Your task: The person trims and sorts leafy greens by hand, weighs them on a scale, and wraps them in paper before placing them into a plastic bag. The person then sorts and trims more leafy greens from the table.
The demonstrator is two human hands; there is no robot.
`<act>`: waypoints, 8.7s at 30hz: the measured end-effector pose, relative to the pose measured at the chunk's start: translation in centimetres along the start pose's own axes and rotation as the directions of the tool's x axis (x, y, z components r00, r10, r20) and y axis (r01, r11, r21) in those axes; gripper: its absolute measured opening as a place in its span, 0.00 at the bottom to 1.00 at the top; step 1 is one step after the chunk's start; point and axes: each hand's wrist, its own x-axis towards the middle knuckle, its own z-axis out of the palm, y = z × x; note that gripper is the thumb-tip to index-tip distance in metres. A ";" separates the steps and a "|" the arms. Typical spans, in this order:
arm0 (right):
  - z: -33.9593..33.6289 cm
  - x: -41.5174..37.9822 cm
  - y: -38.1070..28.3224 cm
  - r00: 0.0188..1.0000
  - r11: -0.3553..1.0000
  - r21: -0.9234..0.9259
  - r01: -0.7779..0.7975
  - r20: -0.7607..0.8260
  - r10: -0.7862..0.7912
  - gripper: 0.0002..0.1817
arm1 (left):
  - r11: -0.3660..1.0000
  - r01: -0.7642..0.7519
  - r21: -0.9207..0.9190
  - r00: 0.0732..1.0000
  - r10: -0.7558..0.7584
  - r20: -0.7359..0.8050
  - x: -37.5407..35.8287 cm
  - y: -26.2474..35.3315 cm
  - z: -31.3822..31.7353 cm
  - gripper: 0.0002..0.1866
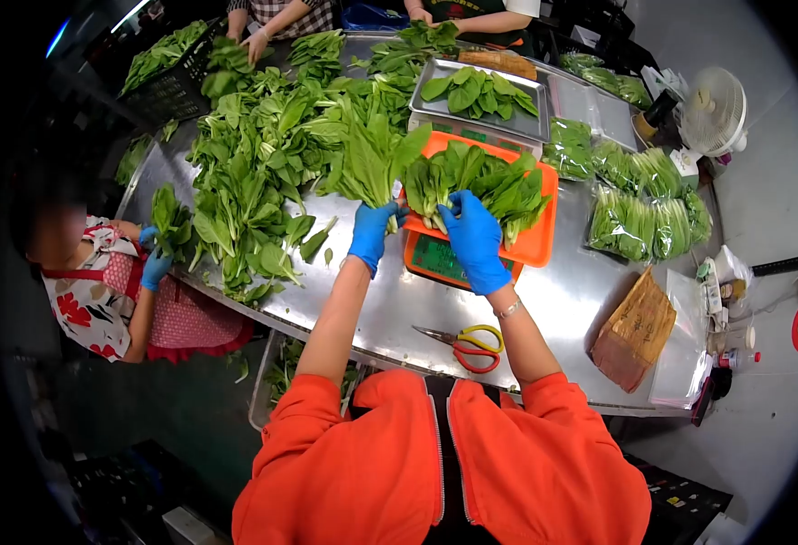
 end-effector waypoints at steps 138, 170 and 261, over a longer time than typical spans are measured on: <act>2.1 3.7 1.1 0.979 0.987 0.148 -0.067 0.199 0.036 0.25 | 0.907 0.352 -0.232 0.880 -0.237 0.413 1.5 -1.3 1.5 0.10; 3.3 8.9 2.4 0.978 0.937 0.308 -0.164 0.177 0.113 0.15 | 0.814 0.026 0.580 0.985 -0.120 0.124 4.1 0.0 4.2 0.16; -1.8 -11.7 5.6 0.935 0.884 0.304 -0.354 0.114 0.335 0.08 | 0.909 0.066 0.412 0.997 -0.076 0.010 1.3 -1.1 -3.2 0.21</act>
